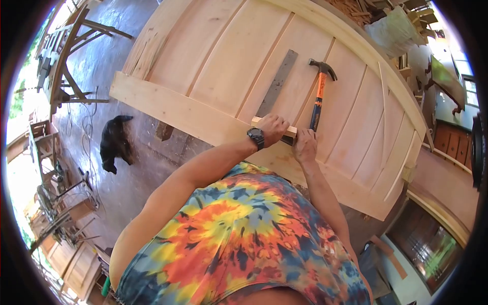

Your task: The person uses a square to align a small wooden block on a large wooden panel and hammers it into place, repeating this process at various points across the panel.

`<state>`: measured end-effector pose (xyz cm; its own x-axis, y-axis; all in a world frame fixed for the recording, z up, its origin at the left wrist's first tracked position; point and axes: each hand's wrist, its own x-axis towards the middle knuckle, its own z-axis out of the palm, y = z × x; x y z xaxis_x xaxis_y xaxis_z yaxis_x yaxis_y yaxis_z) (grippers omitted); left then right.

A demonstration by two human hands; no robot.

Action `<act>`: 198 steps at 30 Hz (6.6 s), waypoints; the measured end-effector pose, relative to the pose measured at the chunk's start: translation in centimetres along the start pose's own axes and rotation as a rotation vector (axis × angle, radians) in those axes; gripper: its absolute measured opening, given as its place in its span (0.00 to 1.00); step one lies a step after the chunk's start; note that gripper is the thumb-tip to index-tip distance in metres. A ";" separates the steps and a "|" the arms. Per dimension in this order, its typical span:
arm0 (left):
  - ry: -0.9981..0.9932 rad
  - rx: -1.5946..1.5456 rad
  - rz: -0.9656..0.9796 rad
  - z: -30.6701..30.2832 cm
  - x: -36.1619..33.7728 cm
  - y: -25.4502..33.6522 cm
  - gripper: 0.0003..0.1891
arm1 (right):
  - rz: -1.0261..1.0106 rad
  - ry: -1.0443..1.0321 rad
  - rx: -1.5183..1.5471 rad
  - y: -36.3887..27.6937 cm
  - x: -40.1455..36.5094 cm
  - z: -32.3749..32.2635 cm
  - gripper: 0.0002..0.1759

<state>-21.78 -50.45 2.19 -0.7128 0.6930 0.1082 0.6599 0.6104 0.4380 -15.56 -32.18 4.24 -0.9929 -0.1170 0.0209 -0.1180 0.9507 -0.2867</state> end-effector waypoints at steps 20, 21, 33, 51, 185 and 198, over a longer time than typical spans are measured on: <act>0.089 -0.184 -0.232 -1.7 -0.7 0.1 0.03 | -0.069 0.063 0.180 1.1 0.2 0.2 0.03; 0.114 -0.185 -0.243 -1.9 -0.8 -0.2 0.03 | -0.056 0.061 0.174 1.5 0.6 -0.3 0.03; 0.510 -0.803 -0.916 -5.4 -6.9 -8.5 0.19 | 0.619 -0.136 0.484 7.1 3.5 -0.2 0.23; 0.192 -0.245 0.012 -2.6 18.2 -0.7 0.20 | 0.744 0.247 1.397 7.4 0.9 -8.6 0.06; -0.132 -0.093 0.140 -0.8 0.6 -3.1 0.05 | 1.164 0.170 1.260 -8.7 -18.2 -6.1 0.11; -0.069 -0.048 0.182 -5.6 1.7 -18.0 0.08 | 1.078 0.120 1.179 -10.0 -17.7 -7.0 0.13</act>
<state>-36.19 -62.42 -0.51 -0.5636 0.8160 0.1284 0.7632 0.4550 0.4587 3.15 -37.62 13.48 -0.6040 0.5066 -0.6153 0.6248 -0.1783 -0.7601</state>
